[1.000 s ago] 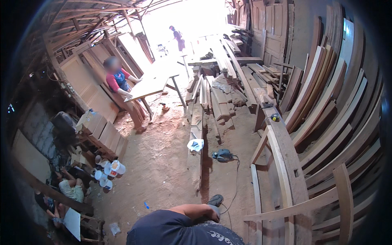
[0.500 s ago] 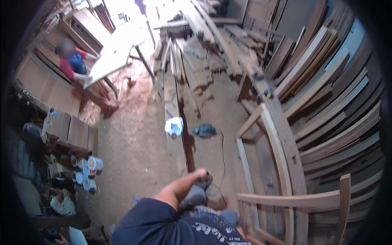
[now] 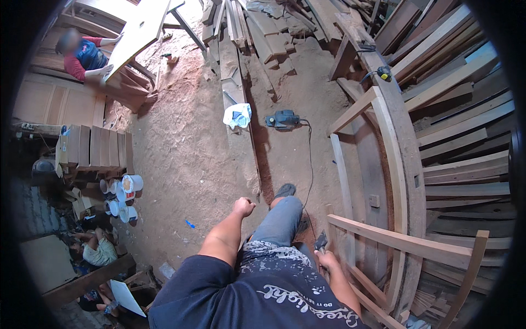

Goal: The person assembles a wooden chair frame by hand. They position a curved wooden piece onto the frame, hammer a nail to secure it, and then use a sanding block to smooth the surface of the attached wood.

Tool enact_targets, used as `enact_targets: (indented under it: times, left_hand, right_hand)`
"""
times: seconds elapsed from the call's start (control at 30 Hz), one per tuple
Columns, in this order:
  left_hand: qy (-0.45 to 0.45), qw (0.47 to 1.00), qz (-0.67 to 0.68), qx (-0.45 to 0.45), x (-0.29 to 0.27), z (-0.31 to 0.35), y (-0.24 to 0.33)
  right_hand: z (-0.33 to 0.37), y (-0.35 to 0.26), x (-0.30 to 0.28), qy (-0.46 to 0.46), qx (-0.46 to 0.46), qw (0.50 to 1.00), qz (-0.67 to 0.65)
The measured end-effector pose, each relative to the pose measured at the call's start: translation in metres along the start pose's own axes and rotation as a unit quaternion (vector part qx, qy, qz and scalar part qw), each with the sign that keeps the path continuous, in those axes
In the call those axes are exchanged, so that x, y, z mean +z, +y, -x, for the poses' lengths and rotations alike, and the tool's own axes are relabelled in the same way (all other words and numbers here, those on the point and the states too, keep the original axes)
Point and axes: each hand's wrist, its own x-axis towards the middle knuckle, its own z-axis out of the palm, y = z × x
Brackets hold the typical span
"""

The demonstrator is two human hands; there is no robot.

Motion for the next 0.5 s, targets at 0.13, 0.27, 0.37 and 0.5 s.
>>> enact_targets:
  times: [0.13,0.27,0.37,0.5]
  left_hand:
    - [0.058,0.994,0.096,-0.011,-0.009,-0.048,0.011]
    - [0.157,0.968,0.194,0.001,-0.053,-0.138,0.032]
    - [0.249,0.939,0.238,-0.006,-0.097,-0.236,0.063]
    - [0.322,0.921,0.204,-0.076,-0.147,-0.356,0.089]
  right_hand:
    - [0.000,0.016,0.010,-0.139,0.072,0.962,-0.225]
    - [-0.003,0.016,-0.003,-0.156,0.095,0.980,0.077]
    - [-0.013,0.005,-0.015,-0.158,0.102,0.975,0.118]
    - [-0.024,-0.010,-0.026,-0.217,0.197,0.951,0.094]
